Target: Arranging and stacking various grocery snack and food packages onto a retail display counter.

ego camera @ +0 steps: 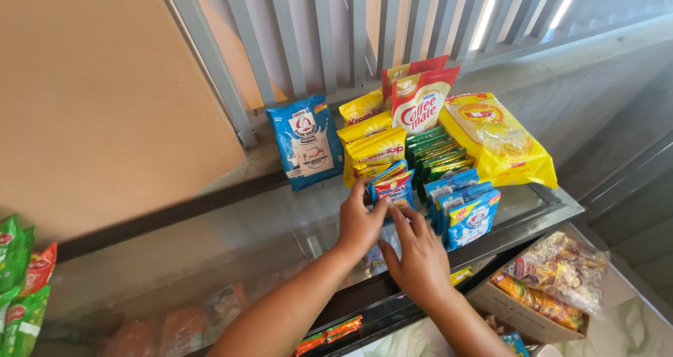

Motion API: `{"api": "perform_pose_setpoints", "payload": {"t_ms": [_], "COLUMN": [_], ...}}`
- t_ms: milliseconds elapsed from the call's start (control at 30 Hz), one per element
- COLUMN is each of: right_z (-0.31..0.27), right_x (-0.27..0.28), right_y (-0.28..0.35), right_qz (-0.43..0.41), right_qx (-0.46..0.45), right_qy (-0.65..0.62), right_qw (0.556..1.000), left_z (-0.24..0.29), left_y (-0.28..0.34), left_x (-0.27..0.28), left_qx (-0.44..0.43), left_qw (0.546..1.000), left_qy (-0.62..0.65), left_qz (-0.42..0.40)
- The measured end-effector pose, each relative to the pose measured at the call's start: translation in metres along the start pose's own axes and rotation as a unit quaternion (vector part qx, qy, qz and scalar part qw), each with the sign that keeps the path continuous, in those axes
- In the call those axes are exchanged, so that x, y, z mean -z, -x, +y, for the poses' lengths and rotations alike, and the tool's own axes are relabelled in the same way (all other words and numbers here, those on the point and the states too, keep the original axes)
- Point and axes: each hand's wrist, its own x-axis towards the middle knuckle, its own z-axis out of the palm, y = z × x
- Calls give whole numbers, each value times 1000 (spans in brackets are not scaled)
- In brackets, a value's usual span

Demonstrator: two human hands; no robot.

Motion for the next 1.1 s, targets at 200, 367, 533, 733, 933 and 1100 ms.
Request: {"api": "perform_pose_setpoints", "payload": {"t_ms": [200,367,533,733,933,1100], "right_z": [39,45,55,61,60,56], "right_x": [-19,-17,-16,-18,-16,-14], "right_y": [4,4,3,1,7,10], "right_qz": [-31,-61,-61,-87,-80,-82], "right_qx": [35,17,25,-11,14,-1], "right_qy": [-42,-89,-128,-161,-165,-156], "right_qw": [998,994,990,983,983,984], "left_z": [4,13,19,8,12,14], "left_y": [-2,5,8,0,1,5], "left_x": [-15,-14,-6,-11,-8,-11], "left_qx": [-6,-5,-19,23,29,11], "left_qw": [1000,1000,996,995,994,996], "left_qy": [-13,-27,-84,-97,-100,-81], "left_qz": [6,13,3,11,13,47]}}
